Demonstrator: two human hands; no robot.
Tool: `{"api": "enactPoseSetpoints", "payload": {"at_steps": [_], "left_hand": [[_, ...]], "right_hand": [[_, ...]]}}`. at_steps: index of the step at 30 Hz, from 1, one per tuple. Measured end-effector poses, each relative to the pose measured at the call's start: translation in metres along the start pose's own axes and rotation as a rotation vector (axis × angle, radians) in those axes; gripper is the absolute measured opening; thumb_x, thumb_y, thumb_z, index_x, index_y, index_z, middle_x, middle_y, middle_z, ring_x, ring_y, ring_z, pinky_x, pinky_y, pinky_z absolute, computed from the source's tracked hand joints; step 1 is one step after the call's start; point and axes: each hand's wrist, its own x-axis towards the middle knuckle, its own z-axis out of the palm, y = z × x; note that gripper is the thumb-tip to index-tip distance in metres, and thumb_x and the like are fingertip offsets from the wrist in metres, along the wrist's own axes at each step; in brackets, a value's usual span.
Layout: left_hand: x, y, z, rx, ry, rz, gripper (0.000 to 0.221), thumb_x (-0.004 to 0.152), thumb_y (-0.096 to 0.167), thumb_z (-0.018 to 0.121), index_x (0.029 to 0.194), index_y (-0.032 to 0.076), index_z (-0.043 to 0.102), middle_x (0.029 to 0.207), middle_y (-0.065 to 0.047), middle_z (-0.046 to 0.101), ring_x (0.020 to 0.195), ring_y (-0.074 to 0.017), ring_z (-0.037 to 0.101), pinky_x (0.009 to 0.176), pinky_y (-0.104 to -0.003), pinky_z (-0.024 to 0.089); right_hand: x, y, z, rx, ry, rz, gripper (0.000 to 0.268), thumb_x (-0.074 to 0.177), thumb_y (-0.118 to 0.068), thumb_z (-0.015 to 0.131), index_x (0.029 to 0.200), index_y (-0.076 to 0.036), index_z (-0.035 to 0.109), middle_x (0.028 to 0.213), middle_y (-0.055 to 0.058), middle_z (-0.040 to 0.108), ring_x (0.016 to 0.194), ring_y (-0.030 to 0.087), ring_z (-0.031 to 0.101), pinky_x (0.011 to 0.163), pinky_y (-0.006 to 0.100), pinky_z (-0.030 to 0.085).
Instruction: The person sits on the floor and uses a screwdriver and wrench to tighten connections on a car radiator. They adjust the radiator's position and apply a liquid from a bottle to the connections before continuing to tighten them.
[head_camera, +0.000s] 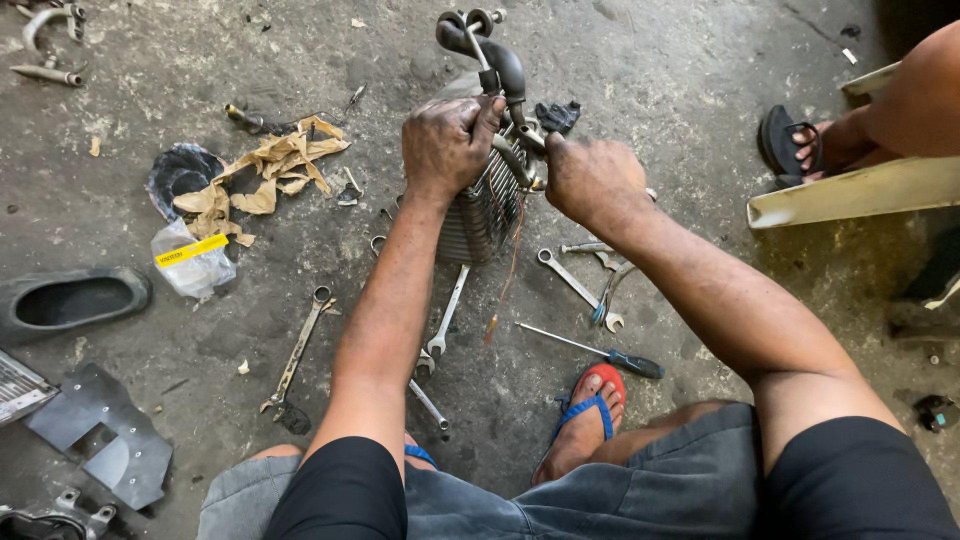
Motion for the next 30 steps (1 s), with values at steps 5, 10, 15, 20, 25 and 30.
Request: {"api": "enactPoseSetpoints", "payload": {"at_steps": [5,10,15,20,25,30], "left_hand": [[0.005,0.017,-0.017,-0.006,-0.006,-0.032,0.039,0.103,0.036,0.067,0.073,0.011,0.074,0.070,-0.008,0.072,0.060,-0.0230,0.069,0.056,-0.040,0.053],[0.009,0.028,-0.019,0.009,-0.023,-0.028,0.038,0.101,0.033,0.069,0.071,0.009,0.071,0.069,-0.011,0.070,0.061,-0.0275,0.068,0.058,-0.044,0.051],[0.010,0.034,-0.016,0.036,0.007,0.016,0.037,0.100,0.034,0.070,0.073,0.009,0.072,0.073,-0.012,0.071,0.067,-0.0311,0.068,0.063,-0.045,0.053],[0.012,0.033,-0.014,0.046,0.003,0.005,0.035,0.099,0.034,0.069,0.074,0.010,0.073,0.075,-0.012,0.071,0.069,-0.0311,0.069,0.064,-0.045,0.054],[0.010,0.031,-0.010,0.056,-0.051,-0.043,0.036,0.099,0.034,0.069,0.072,0.012,0.073,0.071,-0.008,0.072,0.063,-0.0243,0.069,0.061,-0.042,0.054],[0.008,0.028,-0.012,0.039,-0.024,-0.068,0.033,0.102,0.030,0.066,0.076,0.011,0.075,0.072,-0.008,0.072,0.060,-0.0236,0.069,0.057,-0.039,0.054]], "right_hand": [[-0.002,0.002,0.006,0.027,0.082,-0.049,0.024,0.106,-0.024,0.047,0.114,-0.009,0.065,0.071,0.012,0.068,0.058,0.027,0.066,0.049,0.045,0.052],[0.010,0.002,0.026,0.050,0.073,-0.037,0.028,0.108,-0.028,0.048,0.112,-0.006,0.065,0.078,0.015,0.070,0.064,0.030,0.071,0.053,0.047,0.056],[0.027,0.006,0.051,0.145,0.157,-0.109,0.030,0.100,-0.020,0.053,0.115,0.005,0.060,0.094,0.021,0.068,0.064,0.033,0.073,0.053,0.046,0.060],[0.026,0.015,0.053,0.069,0.280,-0.180,0.031,0.105,-0.029,0.053,0.105,0.000,0.061,0.086,0.018,0.070,0.066,0.033,0.071,0.055,0.047,0.056],[0.018,0.009,0.049,0.202,0.091,-0.034,0.036,0.111,-0.034,0.044,0.112,0.000,0.057,0.083,0.017,0.069,0.058,0.030,0.069,0.050,0.044,0.057],[0.026,0.001,0.045,0.388,0.083,0.093,0.033,0.104,-0.031,0.053,0.112,0.001,0.057,0.087,0.018,0.070,0.069,0.032,0.070,0.058,0.046,0.059]]}}
